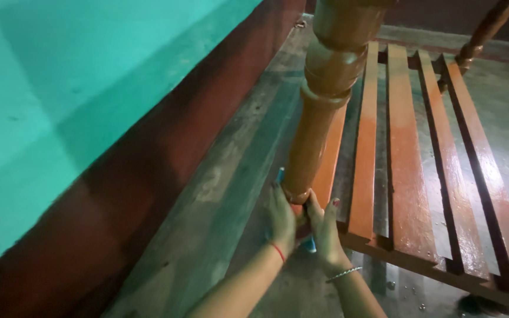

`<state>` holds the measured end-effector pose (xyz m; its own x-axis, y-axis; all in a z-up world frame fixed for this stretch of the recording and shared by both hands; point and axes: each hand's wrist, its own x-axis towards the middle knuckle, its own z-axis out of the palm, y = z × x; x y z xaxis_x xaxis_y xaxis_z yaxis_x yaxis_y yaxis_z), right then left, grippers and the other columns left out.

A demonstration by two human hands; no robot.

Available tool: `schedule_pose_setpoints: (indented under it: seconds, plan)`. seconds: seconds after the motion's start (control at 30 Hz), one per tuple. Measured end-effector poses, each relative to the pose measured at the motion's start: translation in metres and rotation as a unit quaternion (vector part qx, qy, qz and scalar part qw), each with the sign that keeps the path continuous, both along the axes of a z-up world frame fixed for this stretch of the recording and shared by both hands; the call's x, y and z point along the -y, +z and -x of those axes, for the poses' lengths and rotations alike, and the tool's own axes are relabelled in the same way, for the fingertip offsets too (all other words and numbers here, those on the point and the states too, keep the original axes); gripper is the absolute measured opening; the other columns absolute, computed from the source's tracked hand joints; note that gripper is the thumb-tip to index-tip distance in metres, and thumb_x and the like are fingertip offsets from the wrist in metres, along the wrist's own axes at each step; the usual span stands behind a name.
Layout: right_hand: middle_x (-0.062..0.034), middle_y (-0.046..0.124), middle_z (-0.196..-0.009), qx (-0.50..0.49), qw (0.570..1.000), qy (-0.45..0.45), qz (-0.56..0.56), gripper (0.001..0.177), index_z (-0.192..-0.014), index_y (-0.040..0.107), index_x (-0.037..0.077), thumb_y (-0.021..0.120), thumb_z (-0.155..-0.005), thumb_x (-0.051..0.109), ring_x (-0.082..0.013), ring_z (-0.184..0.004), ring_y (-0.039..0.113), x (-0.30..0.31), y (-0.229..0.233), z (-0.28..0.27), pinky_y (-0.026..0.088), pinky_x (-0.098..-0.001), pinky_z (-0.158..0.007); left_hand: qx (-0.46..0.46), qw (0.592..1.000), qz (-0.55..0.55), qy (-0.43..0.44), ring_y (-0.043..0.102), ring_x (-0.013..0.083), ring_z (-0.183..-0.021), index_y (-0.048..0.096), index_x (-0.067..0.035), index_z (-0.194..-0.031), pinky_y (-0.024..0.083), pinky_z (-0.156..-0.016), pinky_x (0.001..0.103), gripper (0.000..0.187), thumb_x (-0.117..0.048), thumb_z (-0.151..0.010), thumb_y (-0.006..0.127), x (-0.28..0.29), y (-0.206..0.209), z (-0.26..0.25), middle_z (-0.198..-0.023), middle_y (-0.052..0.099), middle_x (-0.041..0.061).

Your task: The person wipes the edges and legs of a wooden table using a cloth. They systematically clean the tabletop edge, the carved details, and the lower slatted shelf, moving around the table to reach different sides.

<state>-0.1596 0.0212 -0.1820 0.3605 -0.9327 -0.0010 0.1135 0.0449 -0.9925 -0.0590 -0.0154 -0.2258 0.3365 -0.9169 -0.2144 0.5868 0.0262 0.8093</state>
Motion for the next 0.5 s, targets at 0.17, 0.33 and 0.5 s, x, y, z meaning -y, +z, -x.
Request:
schedule_pose_setpoints:
  seconds: [0.17, 0.33, 0.5]
  plan:
    - [-0.0058, 0.011, -0.173, -0.012, 0.998, -0.035, -0.045, 0.108, -0.162, 0.010, 0.006, 0.011, -0.086, 0.082, -0.0177, -0.160, 0.007, 0.003, -0.008, 0.000, 0.004, -0.0348, -0.125, 0.054, 0.995, 0.057, -0.062, 0.064, 0.0201, -0.094, 0.066, 0.005, -0.107, 0.051, -0.084, 0.038, 0.037, -0.028, -0.103, 0.048, 0.034, -0.027, -0.030, -0.104, 0.068, 0.014]
    - [-0.0135, 0.014, -0.173, 0.060, 0.998, 0.027, 0.000, 0.103, -0.164, 0.008, 0.005, 0.012, -0.092, 0.078, -0.0248, -0.160, 0.012, 0.000, -0.009, -0.002, 0.006, -0.0394, -0.126, 0.140, 0.990, 0.016, 0.010, 0.067, 0.0233, -0.100, 0.065, 0.003, -0.111, 0.052, -0.088, 0.038, 0.041, -0.030, -0.101, 0.043, 0.023, -0.051, -0.017, -0.112, 0.070, 0.016]
    - [-0.0109, 0.011, -0.173, -0.092, 0.992, -0.039, 0.078, 0.087, -0.164, 0.005, 0.006, 0.010, -0.099, 0.065, -0.0241, -0.161, 0.008, -0.004, -0.023, -0.006, 0.004, -0.0398, -0.127, 0.274, 0.960, 0.026, 0.052, 0.057, 0.0375, -0.118, 0.056, 0.004, -0.126, 0.045, -0.098, 0.046, 0.047, -0.034, -0.105, 0.038, -0.005, -0.053, -0.005, -0.129, 0.058, 0.024]
